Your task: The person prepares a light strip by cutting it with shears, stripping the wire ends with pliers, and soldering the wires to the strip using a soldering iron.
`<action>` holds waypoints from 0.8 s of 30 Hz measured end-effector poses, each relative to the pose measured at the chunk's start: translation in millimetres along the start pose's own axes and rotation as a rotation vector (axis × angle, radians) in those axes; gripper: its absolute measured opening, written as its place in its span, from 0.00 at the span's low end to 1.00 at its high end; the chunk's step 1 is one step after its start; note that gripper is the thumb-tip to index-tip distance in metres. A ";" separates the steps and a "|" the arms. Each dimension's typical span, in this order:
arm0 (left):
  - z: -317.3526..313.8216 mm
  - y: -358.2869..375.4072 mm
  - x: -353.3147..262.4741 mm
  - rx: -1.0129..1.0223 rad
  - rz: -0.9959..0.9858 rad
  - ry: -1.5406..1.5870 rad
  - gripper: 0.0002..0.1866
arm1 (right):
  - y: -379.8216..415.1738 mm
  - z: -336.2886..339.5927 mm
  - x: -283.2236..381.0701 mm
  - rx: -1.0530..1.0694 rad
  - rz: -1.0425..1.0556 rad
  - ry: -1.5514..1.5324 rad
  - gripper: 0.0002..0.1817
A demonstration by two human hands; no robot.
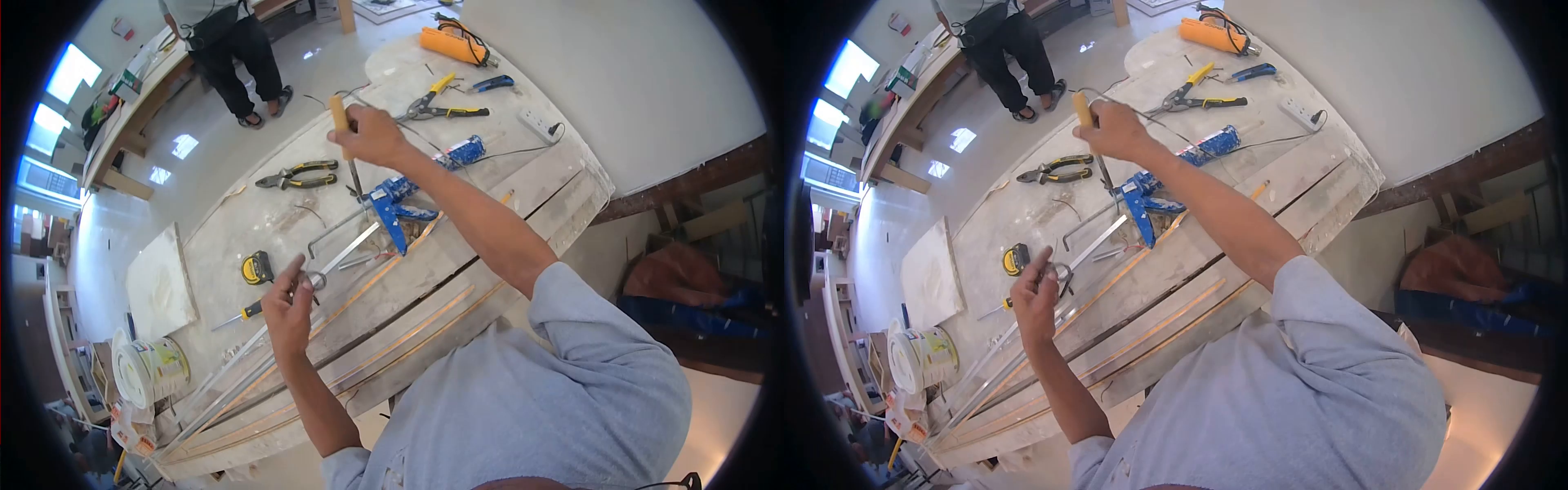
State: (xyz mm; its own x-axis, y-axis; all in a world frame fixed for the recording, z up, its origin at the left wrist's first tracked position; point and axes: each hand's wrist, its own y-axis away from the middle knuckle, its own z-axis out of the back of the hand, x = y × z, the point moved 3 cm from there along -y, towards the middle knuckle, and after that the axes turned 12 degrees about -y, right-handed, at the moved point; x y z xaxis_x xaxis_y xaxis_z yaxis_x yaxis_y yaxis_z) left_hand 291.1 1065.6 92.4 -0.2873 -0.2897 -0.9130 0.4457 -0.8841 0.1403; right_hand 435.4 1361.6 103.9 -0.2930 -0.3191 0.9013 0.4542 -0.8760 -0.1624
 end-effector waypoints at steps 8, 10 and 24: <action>-4.9 29.0 -17.9 0.125 0.004 0.336 0.10 | 5.8 118.0 2.7 -0.209 -0.068 -0.510 0.15; -13.5 57.6 -12.1 0.067 -0.017 0.452 0.07 | 4.9 178.4 -28.1 -0.230 0.111 -0.351 0.13; -217.2 196.5 -14.9 -0.228 0.428 0.293 0.08 | 130.5 286.6 -83.2 -0.053 -0.126 -1.342 0.16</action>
State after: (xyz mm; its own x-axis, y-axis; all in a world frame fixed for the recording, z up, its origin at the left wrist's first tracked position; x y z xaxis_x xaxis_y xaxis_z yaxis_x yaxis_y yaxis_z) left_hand 567.0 975.8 50.4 0.1925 -0.4624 -0.8655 0.6515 -0.5993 0.4651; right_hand 760.2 1377.5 122.8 0.7264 0.3347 0.6002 0.4435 -0.8955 -0.0374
